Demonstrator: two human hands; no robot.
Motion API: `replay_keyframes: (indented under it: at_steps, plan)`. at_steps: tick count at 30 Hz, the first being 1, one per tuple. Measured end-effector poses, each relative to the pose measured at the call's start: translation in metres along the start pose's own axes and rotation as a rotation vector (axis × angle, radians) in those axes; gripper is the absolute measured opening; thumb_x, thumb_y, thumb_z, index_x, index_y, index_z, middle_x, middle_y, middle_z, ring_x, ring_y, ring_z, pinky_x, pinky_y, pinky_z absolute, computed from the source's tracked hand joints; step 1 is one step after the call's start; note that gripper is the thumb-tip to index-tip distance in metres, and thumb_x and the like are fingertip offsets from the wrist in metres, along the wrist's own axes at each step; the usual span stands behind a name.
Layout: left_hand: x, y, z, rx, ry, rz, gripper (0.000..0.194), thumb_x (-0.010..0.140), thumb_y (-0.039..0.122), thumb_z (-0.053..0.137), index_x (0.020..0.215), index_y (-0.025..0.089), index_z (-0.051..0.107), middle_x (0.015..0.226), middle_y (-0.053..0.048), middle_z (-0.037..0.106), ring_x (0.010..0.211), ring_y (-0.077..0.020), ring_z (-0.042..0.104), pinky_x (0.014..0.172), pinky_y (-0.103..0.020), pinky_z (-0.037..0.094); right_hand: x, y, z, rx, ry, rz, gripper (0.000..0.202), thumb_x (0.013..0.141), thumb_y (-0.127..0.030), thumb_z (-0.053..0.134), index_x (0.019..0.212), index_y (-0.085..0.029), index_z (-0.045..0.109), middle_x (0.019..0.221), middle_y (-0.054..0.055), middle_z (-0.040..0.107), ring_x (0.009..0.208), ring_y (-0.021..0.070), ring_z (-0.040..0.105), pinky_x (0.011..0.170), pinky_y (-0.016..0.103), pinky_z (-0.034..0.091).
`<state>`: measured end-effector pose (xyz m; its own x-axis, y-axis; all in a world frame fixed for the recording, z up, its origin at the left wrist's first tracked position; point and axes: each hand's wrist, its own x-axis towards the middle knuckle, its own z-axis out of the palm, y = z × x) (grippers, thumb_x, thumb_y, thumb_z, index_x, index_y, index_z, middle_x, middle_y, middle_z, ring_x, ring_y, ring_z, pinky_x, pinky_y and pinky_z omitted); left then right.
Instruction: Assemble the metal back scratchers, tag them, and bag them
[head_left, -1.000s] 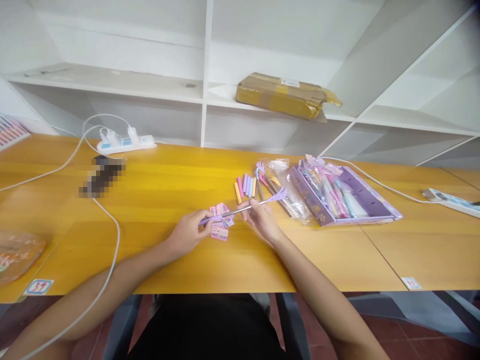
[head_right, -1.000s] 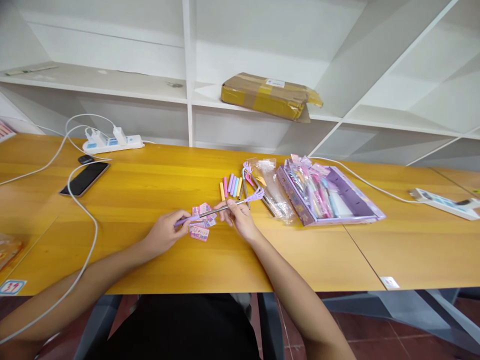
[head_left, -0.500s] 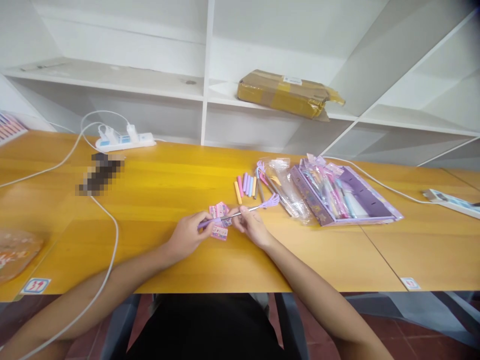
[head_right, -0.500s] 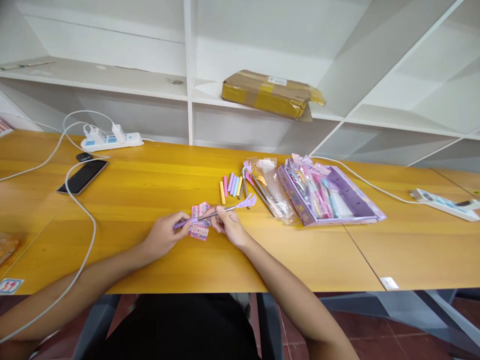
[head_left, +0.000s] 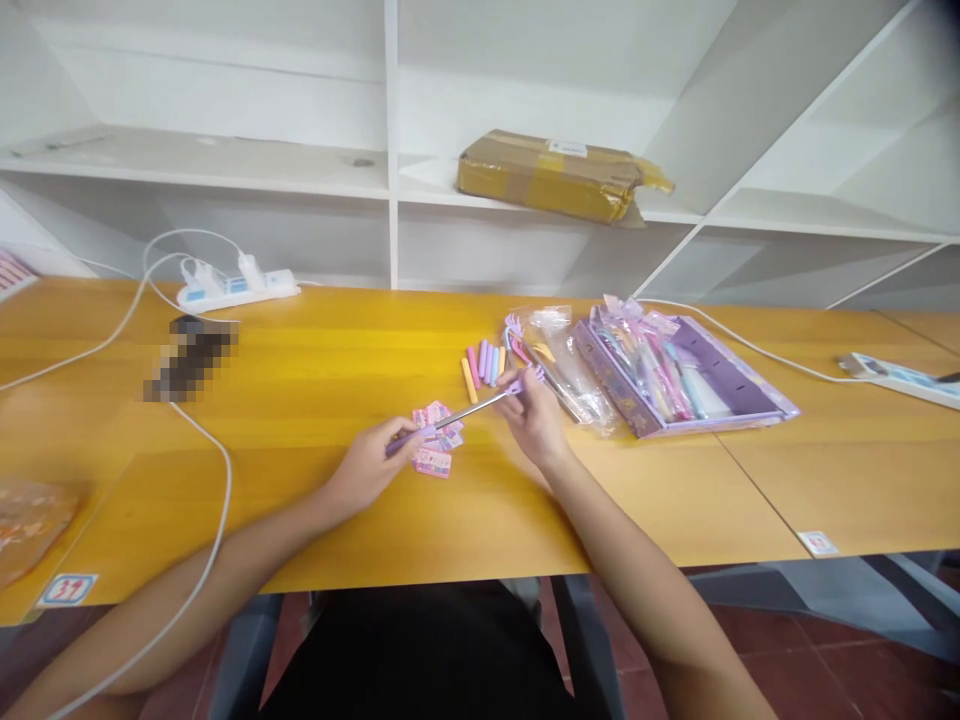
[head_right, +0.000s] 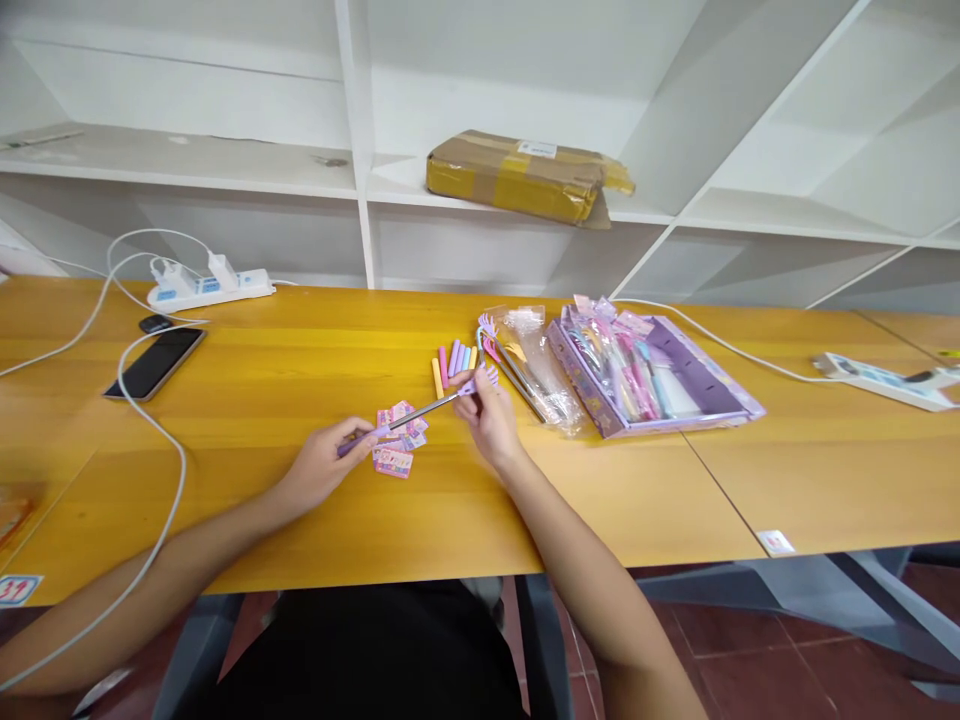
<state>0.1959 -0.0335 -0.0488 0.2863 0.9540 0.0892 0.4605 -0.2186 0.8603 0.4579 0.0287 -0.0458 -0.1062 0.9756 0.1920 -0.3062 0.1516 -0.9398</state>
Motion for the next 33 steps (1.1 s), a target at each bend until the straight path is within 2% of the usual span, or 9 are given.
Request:
replay_keyframes:
  at_steps: [3,7,9,12,19,27,33]
  plan:
    - [0.001,-0.002,-0.002,0.034,-0.011,0.024,0.025,0.101,0.044,0.06,0.113,0.024,0.07,0.104,-0.001,0.076,0.09,-0.0189,0.069,0.08,-0.029,0.049,0.007,-0.004,-0.008,-0.071,0.12,-0.026,0.048,0.099,-0.068,0.047,0.088,-0.024,0.063,0.058,-0.009,0.018,0.047,0.0117,0.015,0.046,0.027,0.022]
    - [0.003,-0.004,-0.007,0.178,0.016,0.125,0.027,0.104,0.043,0.056,0.114,0.025,0.072,0.103,-0.003,0.075,0.091,-0.0196,0.067,0.082,-0.031,0.048,0.01,-0.007,-0.017,-0.287,0.195,-0.068,0.045,0.096,-0.068,0.057,0.084,-0.024,0.06,0.063,-0.005,0.039,0.052,0.0123,0.033,0.047,0.026,0.028]
    - [0.003,-0.005,-0.009,0.248,0.033,0.161,0.028,0.105,0.043,0.054,0.114,0.025,0.073,0.099,-0.003,0.073,0.087,-0.0185,0.066,0.08,-0.03,0.047,0.01,-0.005,-0.021,-0.394,0.171,-0.093,0.047,0.094,-0.068,0.061,0.08,-0.023,0.06,0.067,-0.003,0.046,0.057,0.0128,0.04,0.05,0.026,0.03]
    - [0.003,-0.008,-0.01,0.327,0.077,0.21,0.028,0.105,0.043,0.053,0.111,0.024,0.074,0.091,-0.002,0.07,0.08,-0.0166,0.063,0.076,-0.029,0.047,0.008,0.002,-0.025,-0.554,0.128,-0.124,0.054,0.099,-0.071,0.05,0.076,-0.022,0.056,0.065,-0.002,0.045,0.059,0.0139,0.041,0.054,0.028,0.032]
    - [-0.003,-0.007,-0.011,0.421,0.189,0.359,0.028,0.106,0.04,0.054,0.103,0.022,0.075,0.086,-0.003,0.071,0.077,-0.015,0.064,0.074,-0.028,0.048,0.0,0.019,-0.025,-0.613,0.1,-0.068,0.054,0.101,-0.072,0.042,0.079,-0.024,0.051,0.069,-0.001,0.045,0.064,0.0165,0.042,0.056,0.029,0.033]
    - [-0.005,-0.007,-0.01,0.428,0.193,0.378,0.024,0.104,0.037,0.057,0.103,0.021,0.076,0.084,-0.003,0.072,0.076,-0.0156,0.066,0.073,-0.028,0.049,-0.005,0.015,-0.017,-0.701,0.068,-0.074,0.055,0.102,-0.072,0.039,0.076,-0.024,0.046,0.067,-0.002,0.045,0.066,0.0176,0.043,0.063,0.032,0.035]
    - [-0.006,-0.009,-0.008,0.419,0.202,0.379,0.023,0.103,0.037,0.058,0.102,0.021,0.075,0.085,-0.003,0.073,0.076,-0.0154,0.067,0.072,-0.028,0.049,-0.008,0.023,-0.016,-0.722,0.051,-0.065,0.055,0.103,-0.07,0.038,0.075,-0.024,0.045,0.066,-0.002,0.045,0.064,0.0172,0.044,0.063,0.032,0.034]
